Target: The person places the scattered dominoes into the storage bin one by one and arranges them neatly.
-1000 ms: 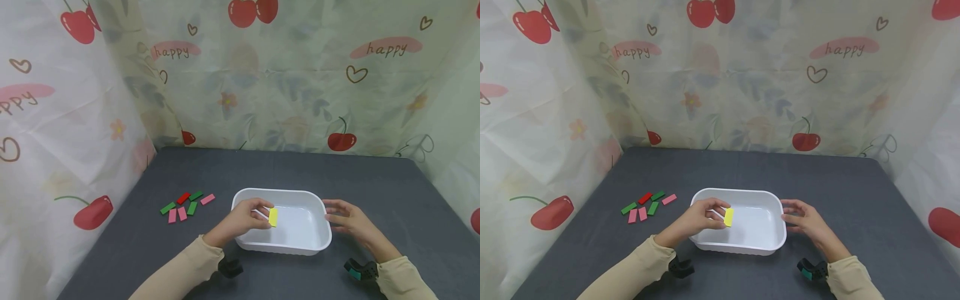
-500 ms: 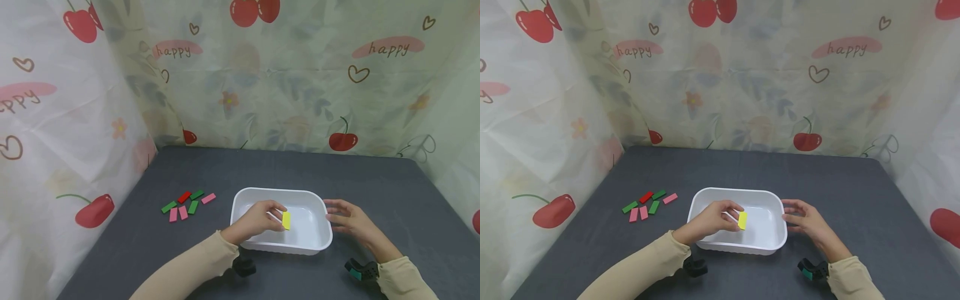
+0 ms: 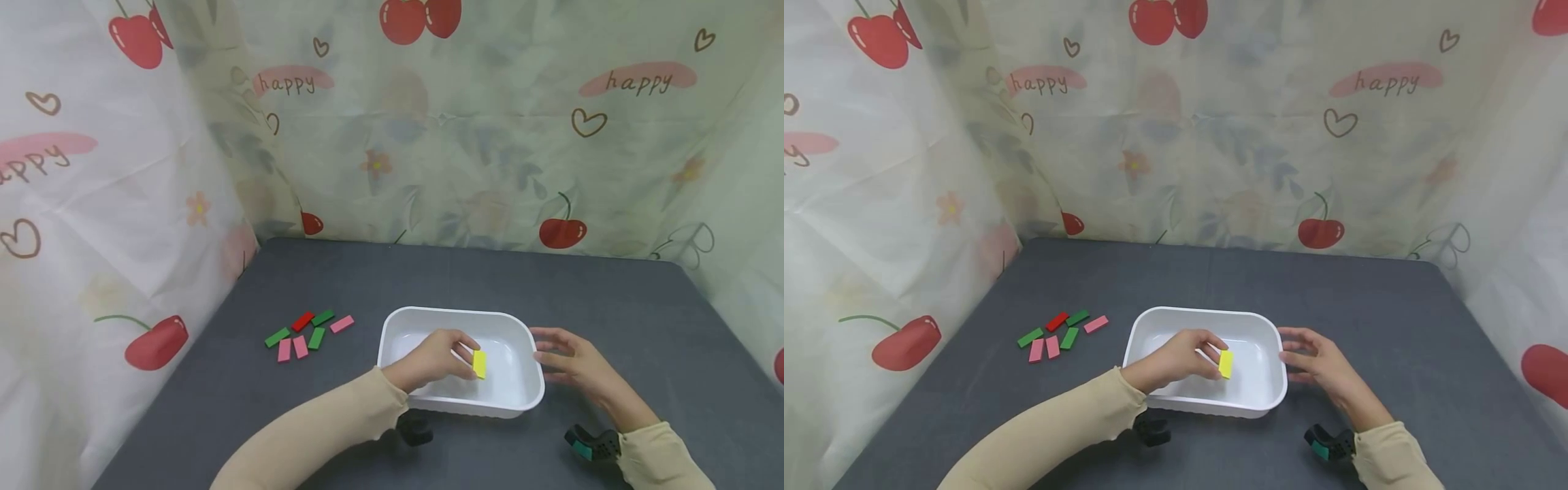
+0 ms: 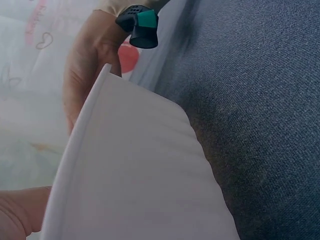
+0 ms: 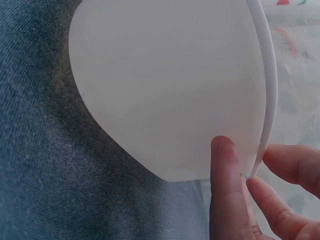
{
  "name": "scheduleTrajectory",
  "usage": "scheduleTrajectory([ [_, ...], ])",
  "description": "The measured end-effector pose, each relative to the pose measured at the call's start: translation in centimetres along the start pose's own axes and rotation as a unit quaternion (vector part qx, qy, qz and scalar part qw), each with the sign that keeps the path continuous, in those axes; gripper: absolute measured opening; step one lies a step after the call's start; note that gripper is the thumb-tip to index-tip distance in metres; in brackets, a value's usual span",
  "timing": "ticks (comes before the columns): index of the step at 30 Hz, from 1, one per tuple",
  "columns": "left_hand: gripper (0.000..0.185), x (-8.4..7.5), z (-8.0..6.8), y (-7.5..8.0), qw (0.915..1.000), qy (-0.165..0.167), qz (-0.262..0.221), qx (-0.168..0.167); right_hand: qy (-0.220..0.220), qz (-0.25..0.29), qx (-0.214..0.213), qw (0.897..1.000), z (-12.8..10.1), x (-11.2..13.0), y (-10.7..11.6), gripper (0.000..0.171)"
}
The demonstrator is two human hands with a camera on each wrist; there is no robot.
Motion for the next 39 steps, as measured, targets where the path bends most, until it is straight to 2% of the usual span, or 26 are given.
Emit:
scheduleTrajectory([
  [4,0.038,0.1,0.5,-0.3,1.0,0.004,-0.001,0.004,-0.003,0.0,-0.003,1.0,0.0,0.0,-0.1,0.069],
  [11,0.035,0.0,0.6,-0.6,0.9992,0.036,-0.018,0.01,-0.005,0.001,0.0,1.0,0.0,0.0,0.0,0.068],
  [18,0.034,0.2,0.8,-0.8,0.9986,0.053,0.006,0.006,-0.001,-0.003,0.0,1.0,0.0,0.2,0.0,0.068],
  [25,0.033,0.5,0.8,-1.0,0.998,0.055,0.031,0.004,-0.001,-0.003,-0.002,1.0,0.0,0.1,-0.1,0.068],
  [39,0.033,1.0,1.0,-1.4,0.994,0.079,0.073,-0.018,0.004,0.003,0.002,1.0,0.1,0.1,-0.1,0.067],
])
Point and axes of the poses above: each hand's wrist, its own z-axis towards the middle knuckle, its own y-axis out of the back of the hand, x = y × z, the point moved 5 cm from there along z, towards the middle knuckle, and after that the axes turned 8 degrees about x, right-handed, at the moved point
